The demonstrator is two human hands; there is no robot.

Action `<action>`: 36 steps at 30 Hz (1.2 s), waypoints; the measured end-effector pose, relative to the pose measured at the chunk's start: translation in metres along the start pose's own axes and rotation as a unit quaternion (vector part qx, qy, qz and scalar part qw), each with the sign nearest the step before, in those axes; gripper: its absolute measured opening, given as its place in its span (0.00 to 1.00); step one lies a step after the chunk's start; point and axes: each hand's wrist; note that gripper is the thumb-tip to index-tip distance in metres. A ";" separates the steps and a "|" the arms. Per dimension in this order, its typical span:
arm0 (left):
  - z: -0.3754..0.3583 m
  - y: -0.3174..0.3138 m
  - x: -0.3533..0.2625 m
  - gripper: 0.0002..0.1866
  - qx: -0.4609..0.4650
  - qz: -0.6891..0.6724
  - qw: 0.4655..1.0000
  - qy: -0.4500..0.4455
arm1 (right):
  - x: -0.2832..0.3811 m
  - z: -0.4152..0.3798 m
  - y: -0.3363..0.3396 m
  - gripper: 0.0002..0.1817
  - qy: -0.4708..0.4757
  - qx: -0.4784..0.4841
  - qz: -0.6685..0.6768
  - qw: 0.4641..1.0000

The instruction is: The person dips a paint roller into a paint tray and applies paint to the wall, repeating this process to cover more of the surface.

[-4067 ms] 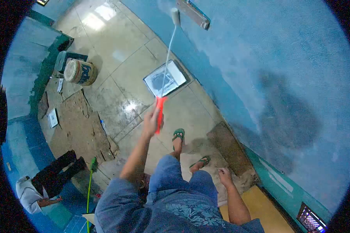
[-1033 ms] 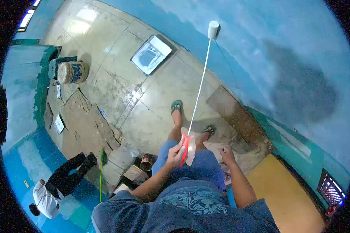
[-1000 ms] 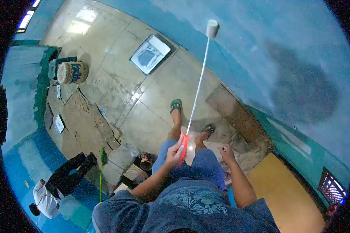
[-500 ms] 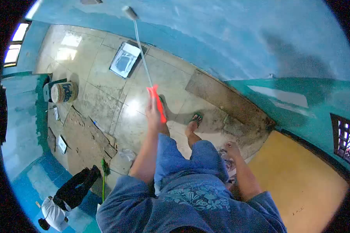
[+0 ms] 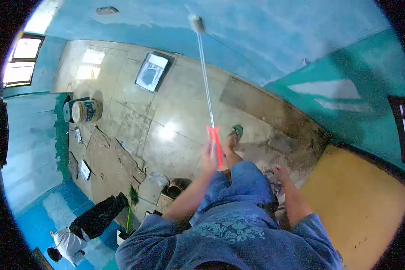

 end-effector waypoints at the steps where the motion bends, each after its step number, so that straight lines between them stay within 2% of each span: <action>1: 0.022 -0.001 -0.009 0.15 -0.010 0.022 0.999 -0.030 | -0.002 -0.013 0.004 0.12 0.066 0.008 -0.034 0.997; 2: 0.034 -0.009 -0.034 0.14 -0.007 -0.071 0.997 0.016 | 0.000 -0.024 0.005 0.12 0.061 0.005 -0.035 0.998; 4: 0.050 -0.021 -0.090 0.15 -0.029 -0.118 0.993 -0.007 | 0.009 -0.035 0.011 0.11 0.060 0.034 -0.041 0.997; 5: 0.057 -0.023 -0.099 0.17 -0.033 -0.137 0.990 -0.006 | 0.001 -0.038 0.010 0.11 0.060 0.031 -0.046 0.997; 7: 0.061 -0.028 -0.100 0.18 -0.026 -0.155 0.988 -0.004 | -0.034 -0.039 -0.005 0.19 0.008 -0.012 0.043 0.999; 8: 0.056 -0.030 -0.098 0.18 -0.019 -0.168 0.986 -0.002 | -0.026 -0.053 0.003 0.19 0.006 -0.013 0.042 0.999; 10: 0.027 -0.037 -0.083 0.14 -0.014 -0.141 0.990 0.007 | -0.003 -0.074 0.025 0.14 -0.032 -0.015 0.009 0.999; 12: -0.020 -0.047 -0.053 0.13 0.000 -0.117 0.993 0.027 | -0.024 -0.073 0.028 0.15 -0.027 -0.016 0.020 0.999; 13: -0.049 -0.052 -0.032 0.13 0.005 -0.090 0.995 0.045 | -0.036 -0.069 0.029 0.15 -0.026 -0.013 0.034 0.999; 14: -0.070 -0.054 0.020 0.13 0.025 -0.074 0.997 0.017 | -0.038 -0.066 0.035 0.15 -0.025 -0.012 0.029 0.999; 15: -0.112 -0.057 0.000 0.13 0.071 -0.020 0.996 0.059 | -0.041 -0.064 0.039 0.16 -0.001 -0.023 0.015 1.000; 16: -0.138 -0.063 0.016 0.15 0.101 -0.012 0.994 0.034 | -0.047 -0.064 0.044 0.16 0.021 -0.032 0.000 0.999; 17: -0.166 -0.067 -0.012 0.21 0.135 -0.058 0.979 0.142 | -0.055 -0.064 0.047 0.16 0.018 -0.027 -0.006 0.999; 20: -0.199 -0.071 0.005 0.26 0.163 -0.070 0.970 0.163 | -0.076 -0.045 0.064 0.13 0.034 0.012 0.034 0.999; 24: -0.229 -0.080 0.029 0.21 0.118 -0.103 0.967 0.201 | -0.114 -0.040 0.094 0.15 0.006 -0.022 0.000 1.000; 26: -0.235 -0.089 0.055 0.15 0.138 -0.075 0.959 0.235 | -0.129 -0.035 0.114 0.16 -0.017 0.012 -0.023 1.000; 27: -0.237 -0.096 0.066 0.23 0.147 -0.066 0.963 0.215 | -0.133 -0.038 0.127 0.17 -0.018 0.001 -0.044 0.999; 28: -0.239 -0.104 0.084 0.23 0.138 -0.070 0.965 0.210 | -0.134 -0.040 0.139 0.18 -0.017 -0.010 -0.064 0.998; 30: -0.239 -0.125 0.127 0.23 0.168 -0.083 0.954 0.235 | -0.149 -0.039 0.159 0.19 -0.114 0.026 -0.042 0.992; 31: -0.238 -0.145 0.091 0.23 0.123 -0.117 0.959 0.227 | -0.166 -0.036 0.165 0.18 -0.016 -0.009 -0.051 0.999; 32: -0.232 -0.154 0.097 0.23 0.111 -0.117 0.962 0.220 | -0.188 -0.035 0.173 0.17 0.082 -0.044 -0.057 0.994; 34: -0.218 -0.167 0.112 0.25 0.087 -0.066 0.982 0.154 | -0.232 -0.023 0.183 0.16 0.042 -0.007 -0.104 0.994; 35: -0.205 -0.172 0.105 0.19 0.037 -0.082 0.986 0.140 | -0.228 -0.019 0.189 0.16 0.049 -0.001 -0.106 0.993; 36: -0.183 -0.170 0.125 0.15 0.007 -0.029 0.995 0.091 | -0.226 -0.020 0.196 0.16 -0.019 0.016 -0.058 0.998</action>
Point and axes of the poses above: each hand's wrist, its own z-axis towards the middle knuckle, its own y-axis out of the back of the hand, x = y × z, and after that the axes turned 10 degrees about -x, right-handed
